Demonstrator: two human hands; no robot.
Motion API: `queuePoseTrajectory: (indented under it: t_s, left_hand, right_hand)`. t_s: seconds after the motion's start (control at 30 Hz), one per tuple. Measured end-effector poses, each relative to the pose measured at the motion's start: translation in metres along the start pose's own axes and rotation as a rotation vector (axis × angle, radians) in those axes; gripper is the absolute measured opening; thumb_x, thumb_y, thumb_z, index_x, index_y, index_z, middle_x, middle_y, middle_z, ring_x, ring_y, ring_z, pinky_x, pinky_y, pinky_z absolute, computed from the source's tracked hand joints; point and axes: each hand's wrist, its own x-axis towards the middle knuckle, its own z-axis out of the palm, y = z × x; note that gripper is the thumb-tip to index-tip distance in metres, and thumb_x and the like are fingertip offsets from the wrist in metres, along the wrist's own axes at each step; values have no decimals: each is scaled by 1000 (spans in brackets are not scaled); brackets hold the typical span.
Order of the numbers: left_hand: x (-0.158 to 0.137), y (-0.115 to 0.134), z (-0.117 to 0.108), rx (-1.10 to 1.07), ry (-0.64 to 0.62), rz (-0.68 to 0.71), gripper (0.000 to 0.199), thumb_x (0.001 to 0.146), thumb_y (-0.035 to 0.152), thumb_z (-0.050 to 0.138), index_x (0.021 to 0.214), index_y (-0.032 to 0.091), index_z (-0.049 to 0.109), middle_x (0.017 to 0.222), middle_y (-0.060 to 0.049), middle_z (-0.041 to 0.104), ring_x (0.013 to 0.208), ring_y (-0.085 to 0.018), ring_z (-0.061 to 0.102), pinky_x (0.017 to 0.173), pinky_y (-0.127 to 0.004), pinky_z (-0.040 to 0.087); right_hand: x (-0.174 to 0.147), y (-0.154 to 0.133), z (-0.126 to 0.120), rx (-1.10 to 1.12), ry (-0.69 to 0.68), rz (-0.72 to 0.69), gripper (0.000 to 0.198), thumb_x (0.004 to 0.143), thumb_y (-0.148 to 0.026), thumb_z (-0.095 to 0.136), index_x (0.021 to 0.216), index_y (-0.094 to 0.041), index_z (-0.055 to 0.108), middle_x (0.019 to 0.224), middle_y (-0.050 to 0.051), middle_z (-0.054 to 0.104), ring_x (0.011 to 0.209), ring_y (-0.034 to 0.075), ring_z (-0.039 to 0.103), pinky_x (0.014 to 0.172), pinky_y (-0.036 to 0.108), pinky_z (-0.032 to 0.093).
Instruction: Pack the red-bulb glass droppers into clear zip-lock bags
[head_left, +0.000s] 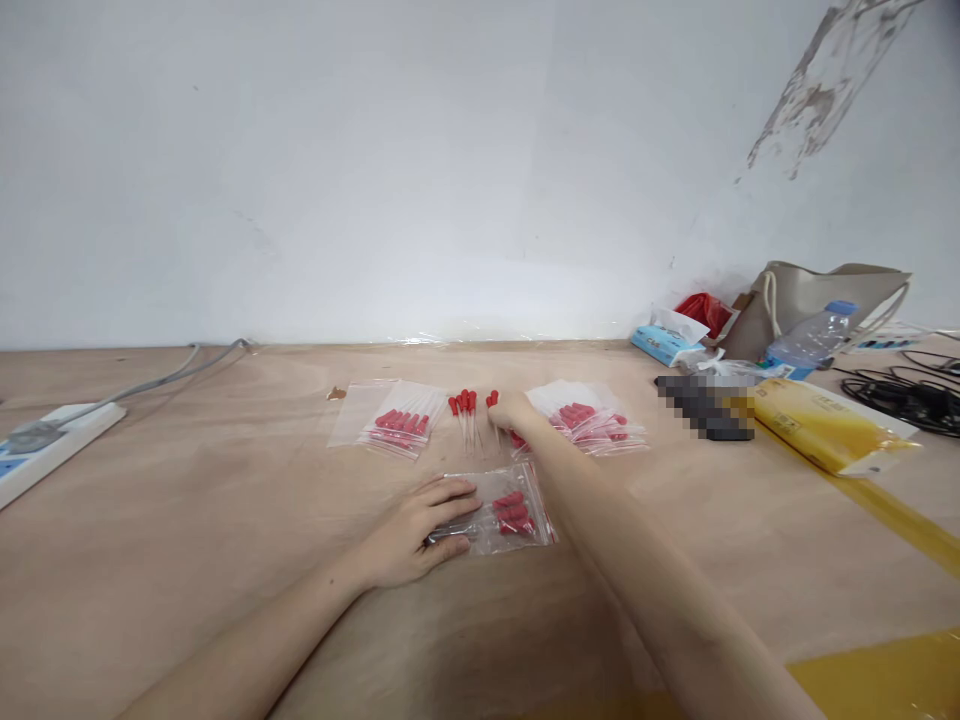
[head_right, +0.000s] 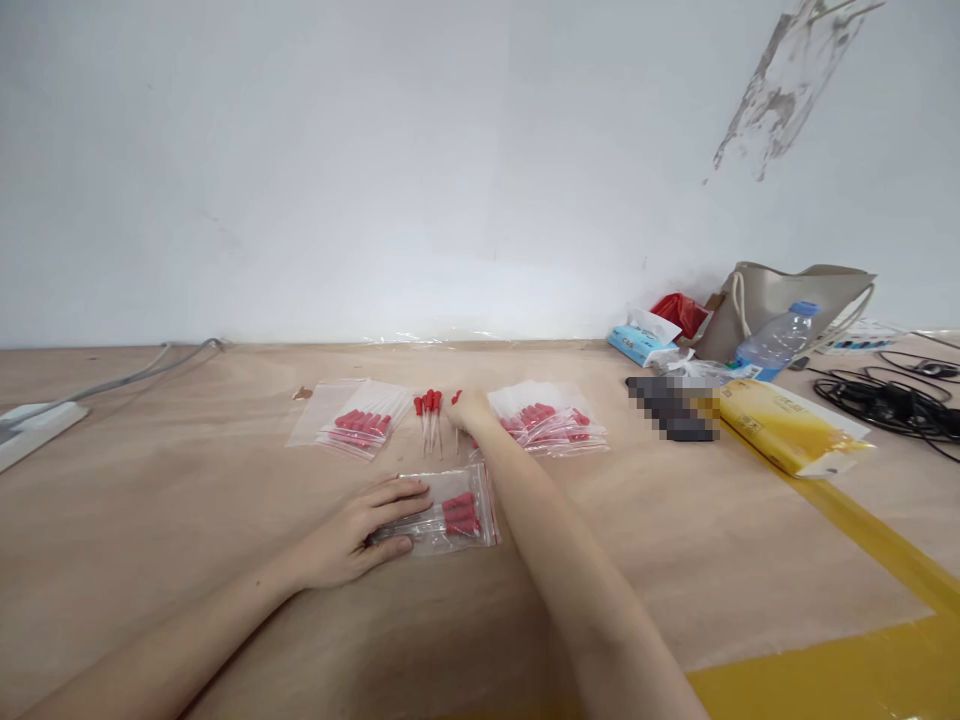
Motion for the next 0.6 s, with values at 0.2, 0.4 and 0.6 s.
queuePoseTrajectory:
  t_s: [0.2,0.4,0.6]
  left_hand:
    - [-1,-2,1,9,-8,1,41,88,37,46,128,26,43,132,-6,44,121,-21,39,104,-42,28]
    - [-1,-3,1,3,0,5,41,88,36,46,127,26,43,131,-5,44,121,-21,39,102,-41,31]
    - [-2,-4,0,-3,0,-6,41,87,36,46,128,28,43,132,-5,44,121,-22,40,103,-42,30]
  right_hand:
    - [-47,46,-22,512,235,-110,56,74,-22,46,126,-17,26,76,-2,53,51,10,54,48,22,44]
    - [-106,88,-32,951,370,-152,50,75,-37,55,115,-24,28,66,-8,45,42,8,49,38,20,42]
    - [-113,93,-22,1101,344,-24,45,73,-42,59,105,-25,33,64,-8,46,46,11,54,44,26,49]
